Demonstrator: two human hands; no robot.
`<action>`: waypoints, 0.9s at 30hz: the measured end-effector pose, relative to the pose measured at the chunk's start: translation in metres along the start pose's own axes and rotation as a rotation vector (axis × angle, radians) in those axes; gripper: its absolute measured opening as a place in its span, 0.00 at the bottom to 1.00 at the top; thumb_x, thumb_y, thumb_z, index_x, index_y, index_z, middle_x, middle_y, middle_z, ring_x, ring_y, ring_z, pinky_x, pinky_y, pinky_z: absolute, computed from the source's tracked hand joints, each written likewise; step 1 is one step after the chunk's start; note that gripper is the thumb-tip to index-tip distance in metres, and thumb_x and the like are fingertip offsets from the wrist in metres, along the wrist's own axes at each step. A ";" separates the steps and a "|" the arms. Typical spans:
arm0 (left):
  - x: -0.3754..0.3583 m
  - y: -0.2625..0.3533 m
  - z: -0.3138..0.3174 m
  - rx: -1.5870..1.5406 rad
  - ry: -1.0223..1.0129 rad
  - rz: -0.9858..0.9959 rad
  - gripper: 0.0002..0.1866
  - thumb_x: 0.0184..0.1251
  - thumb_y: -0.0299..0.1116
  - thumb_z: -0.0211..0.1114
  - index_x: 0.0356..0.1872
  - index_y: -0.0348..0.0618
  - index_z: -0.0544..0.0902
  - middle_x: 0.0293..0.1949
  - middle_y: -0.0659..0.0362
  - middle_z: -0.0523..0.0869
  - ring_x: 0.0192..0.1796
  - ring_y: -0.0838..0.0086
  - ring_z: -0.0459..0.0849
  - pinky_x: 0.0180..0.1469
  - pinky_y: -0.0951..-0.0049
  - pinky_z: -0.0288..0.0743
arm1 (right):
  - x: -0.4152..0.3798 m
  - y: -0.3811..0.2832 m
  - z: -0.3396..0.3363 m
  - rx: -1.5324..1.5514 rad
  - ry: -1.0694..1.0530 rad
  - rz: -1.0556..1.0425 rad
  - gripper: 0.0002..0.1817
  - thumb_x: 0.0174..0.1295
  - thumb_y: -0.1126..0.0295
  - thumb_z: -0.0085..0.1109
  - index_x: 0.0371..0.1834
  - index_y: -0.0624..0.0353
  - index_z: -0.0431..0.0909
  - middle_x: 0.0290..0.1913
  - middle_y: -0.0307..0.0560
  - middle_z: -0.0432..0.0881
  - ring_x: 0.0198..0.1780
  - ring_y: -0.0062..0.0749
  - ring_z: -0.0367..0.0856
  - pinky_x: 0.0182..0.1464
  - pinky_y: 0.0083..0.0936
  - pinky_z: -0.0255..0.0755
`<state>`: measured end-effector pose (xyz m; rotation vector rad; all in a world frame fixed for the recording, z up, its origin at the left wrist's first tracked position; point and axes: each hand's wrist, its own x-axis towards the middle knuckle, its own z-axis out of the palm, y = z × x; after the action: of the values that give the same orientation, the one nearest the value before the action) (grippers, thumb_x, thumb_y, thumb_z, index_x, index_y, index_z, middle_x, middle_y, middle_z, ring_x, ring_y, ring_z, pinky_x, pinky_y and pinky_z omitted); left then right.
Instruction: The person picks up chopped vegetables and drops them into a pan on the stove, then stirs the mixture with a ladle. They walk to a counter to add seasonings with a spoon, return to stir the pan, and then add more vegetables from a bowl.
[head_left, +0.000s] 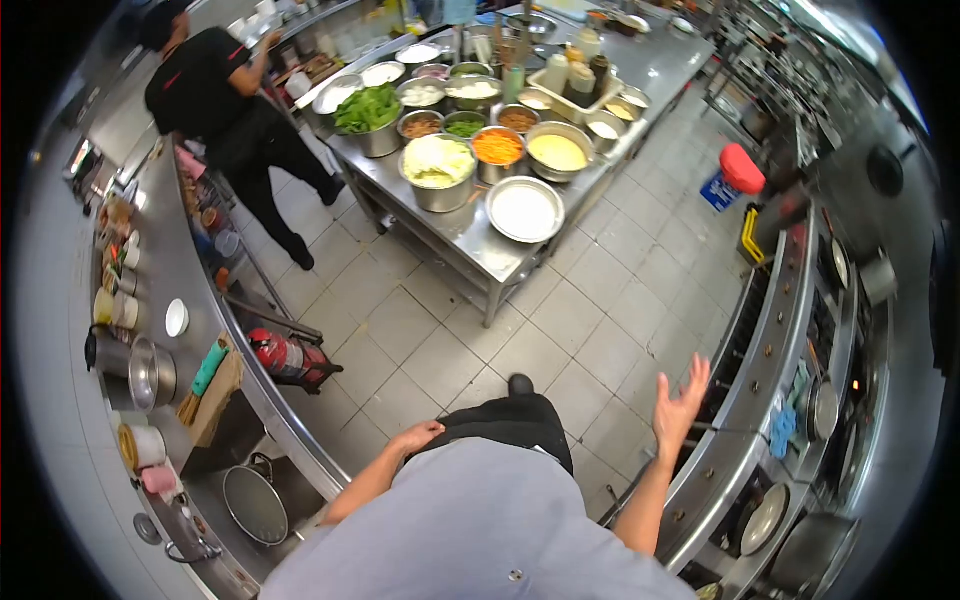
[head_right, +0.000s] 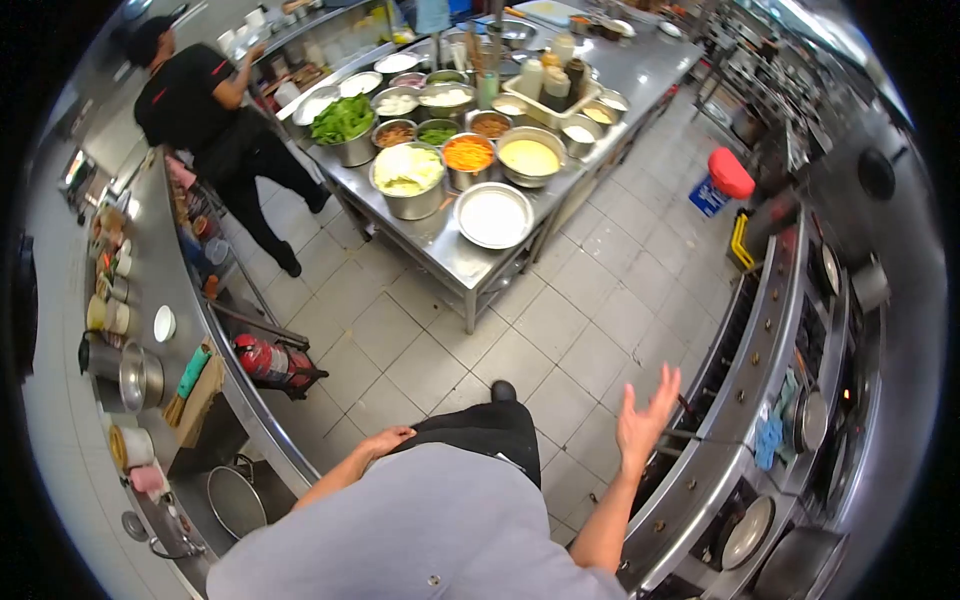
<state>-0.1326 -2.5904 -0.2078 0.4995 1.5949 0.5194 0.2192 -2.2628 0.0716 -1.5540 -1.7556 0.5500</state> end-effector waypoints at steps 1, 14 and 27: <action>-0.010 -0.003 -0.004 -0.112 -0.018 -0.056 0.23 0.71 0.47 0.61 0.57 0.42 0.79 0.46 0.58 0.84 0.50 0.75 0.78 0.50 0.68 0.75 | 0.022 -0.022 0.032 0.077 -0.054 -0.074 0.38 0.58 0.71 0.67 0.74 0.49 0.63 0.79 0.53 0.50 0.76 0.50 0.57 0.65 0.50 0.67; -0.031 -0.041 -0.089 -0.547 0.292 -0.106 0.26 0.71 0.46 0.59 0.66 0.45 0.73 0.58 0.55 0.80 0.60 0.69 0.76 0.60 0.69 0.69 | 0.283 -0.366 0.376 0.711 -0.427 -0.600 0.40 0.57 0.66 0.70 0.74 0.51 0.61 0.77 0.53 0.57 0.69 0.45 0.68 0.63 0.40 0.72; -0.034 0.071 -0.264 -0.845 0.821 -0.435 0.22 0.69 0.33 0.60 0.64 0.44 0.72 0.50 0.49 0.84 0.49 0.69 0.82 0.50 0.66 0.77 | 0.621 -0.562 0.662 0.686 -0.243 -0.324 0.57 0.38 0.55 0.83 0.71 0.64 0.58 0.67 0.73 0.61 0.67 0.61 0.67 0.65 0.41 0.67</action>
<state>-0.3915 -2.5638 -0.1180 -0.7799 1.9551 1.0569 -0.6594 -1.6676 0.1890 -0.7382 -1.6884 1.0676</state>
